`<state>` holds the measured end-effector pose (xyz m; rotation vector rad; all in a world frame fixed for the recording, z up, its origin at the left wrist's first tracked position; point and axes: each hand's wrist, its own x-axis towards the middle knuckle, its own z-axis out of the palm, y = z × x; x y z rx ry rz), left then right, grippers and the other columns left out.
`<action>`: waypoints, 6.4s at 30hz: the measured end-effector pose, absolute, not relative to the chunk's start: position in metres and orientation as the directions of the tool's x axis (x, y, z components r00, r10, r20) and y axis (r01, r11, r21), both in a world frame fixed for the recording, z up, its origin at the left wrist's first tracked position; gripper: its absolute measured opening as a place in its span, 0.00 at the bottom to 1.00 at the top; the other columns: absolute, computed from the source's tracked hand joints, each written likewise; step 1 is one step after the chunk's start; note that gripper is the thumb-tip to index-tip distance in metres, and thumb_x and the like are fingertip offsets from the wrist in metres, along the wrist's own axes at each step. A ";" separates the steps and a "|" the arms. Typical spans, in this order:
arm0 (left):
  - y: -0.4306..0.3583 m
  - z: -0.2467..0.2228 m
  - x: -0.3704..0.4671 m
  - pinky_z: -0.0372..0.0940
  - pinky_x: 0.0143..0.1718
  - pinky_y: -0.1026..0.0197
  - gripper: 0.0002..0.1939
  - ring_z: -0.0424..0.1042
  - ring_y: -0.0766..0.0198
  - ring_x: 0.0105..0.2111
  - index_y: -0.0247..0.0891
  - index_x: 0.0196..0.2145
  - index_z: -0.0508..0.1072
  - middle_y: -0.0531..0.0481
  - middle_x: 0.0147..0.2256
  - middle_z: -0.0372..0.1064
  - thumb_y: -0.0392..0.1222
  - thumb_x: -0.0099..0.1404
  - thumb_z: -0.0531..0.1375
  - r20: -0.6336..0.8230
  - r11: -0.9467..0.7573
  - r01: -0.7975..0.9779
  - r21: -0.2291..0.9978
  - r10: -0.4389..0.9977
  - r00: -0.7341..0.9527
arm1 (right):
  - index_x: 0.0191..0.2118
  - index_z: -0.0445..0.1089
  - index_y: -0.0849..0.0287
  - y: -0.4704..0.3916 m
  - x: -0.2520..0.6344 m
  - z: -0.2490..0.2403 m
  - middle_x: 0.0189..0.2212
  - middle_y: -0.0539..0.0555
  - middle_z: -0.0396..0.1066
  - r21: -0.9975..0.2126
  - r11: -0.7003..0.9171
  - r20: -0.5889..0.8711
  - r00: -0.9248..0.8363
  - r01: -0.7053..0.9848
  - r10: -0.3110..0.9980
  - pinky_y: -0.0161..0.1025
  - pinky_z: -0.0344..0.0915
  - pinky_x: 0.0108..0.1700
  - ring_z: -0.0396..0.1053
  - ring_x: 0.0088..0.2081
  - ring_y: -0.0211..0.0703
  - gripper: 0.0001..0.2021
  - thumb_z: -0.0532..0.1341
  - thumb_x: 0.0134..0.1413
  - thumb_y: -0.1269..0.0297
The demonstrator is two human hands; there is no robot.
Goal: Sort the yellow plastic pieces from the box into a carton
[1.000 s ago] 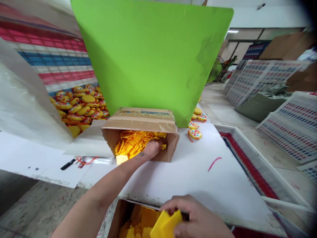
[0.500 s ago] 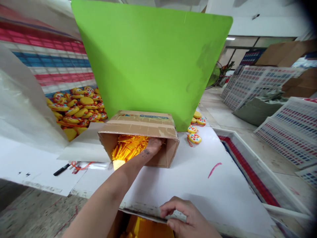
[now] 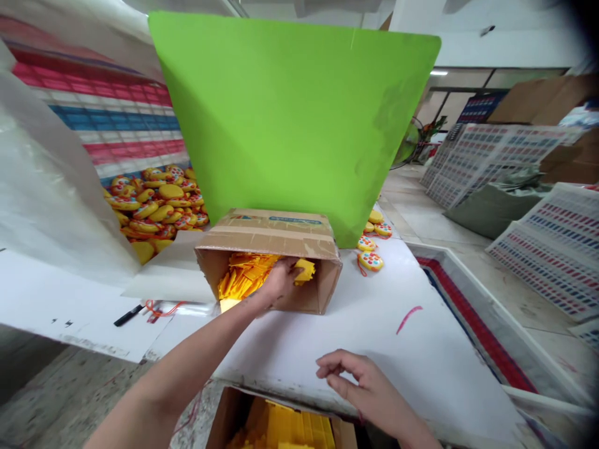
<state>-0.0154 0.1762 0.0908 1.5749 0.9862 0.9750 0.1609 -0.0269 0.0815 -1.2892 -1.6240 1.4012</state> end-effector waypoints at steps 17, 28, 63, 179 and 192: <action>0.047 0.111 -0.104 0.68 0.30 0.65 0.22 0.71 0.67 0.31 0.37 0.41 0.70 0.49 0.35 0.71 0.51 0.54 0.69 -0.292 0.464 -0.290 0.837 0.827 0.480 | 0.46 0.70 0.58 0.053 0.118 0.050 0.41 0.55 0.76 -0.942 0.138 0.035 -0.319 0.307 0.947 0.43 0.70 0.44 0.73 0.41 0.46 0.14 0.59 0.57 0.58; -0.033 0.109 -0.115 0.63 0.41 0.63 0.12 0.72 0.61 0.37 0.43 0.43 0.76 0.52 0.36 0.75 0.42 0.59 0.64 -0.052 -0.241 0.335 0.911 0.739 0.672 | 0.45 0.71 0.57 0.092 0.093 0.052 0.38 0.55 0.75 -0.732 0.353 0.164 -0.352 0.583 0.922 0.43 0.70 0.42 0.73 0.37 0.44 0.11 0.58 0.55 0.67; 0.087 -0.024 -0.132 0.47 0.65 0.45 0.25 0.49 0.53 0.64 0.39 0.63 0.52 0.37 0.63 0.49 0.46 0.71 0.49 0.442 -0.271 0.433 0.860 0.820 -0.364 | 0.52 0.72 0.54 0.167 0.048 0.059 0.48 0.59 0.74 -0.574 0.536 0.318 -0.435 0.619 0.843 0.51 0.59 0.56 0.67 0.51 0.53 0.17 0.56 0.59 0.61; 0.050 -0.024 -0.145 0.64 0.51 0.51 0.15 0.68 0.57 0.49 0.38 0.50 0.66 0.42 0.48 0.67 0.46 0.71 0.50 0.338 -0.214 0.311 0.926 0.838 -0.428 | 0.52 0.71 0.54 0.046 0.078 0.093 0.40 0.54 0.75 -0.638 0.498 0.133 -0.552 0.587 0.823 0.40 0.69 0.43 0.72 0.38 0.43 0.15 0.55 0.61 0.64; 0.051 -0.023 -0.145 0.64 0.51 0.51 0.15 0.69 0.57 0.48 0.39 0.50 0.66 0.43 0.48 0.67 0.48 0.70 0.51 0.333 -0.220 0.291 0.931 0.836 -0.436 | 0.61 0.60 0.59 0.058 0.028 0.044 0.58 0.62 0.63 -0.301 0.772 0.028 -0.804 0.560 0.594 0.55 0.58 0.59 0.58 0.59 0.56 0.32 0.66 0.51 0.58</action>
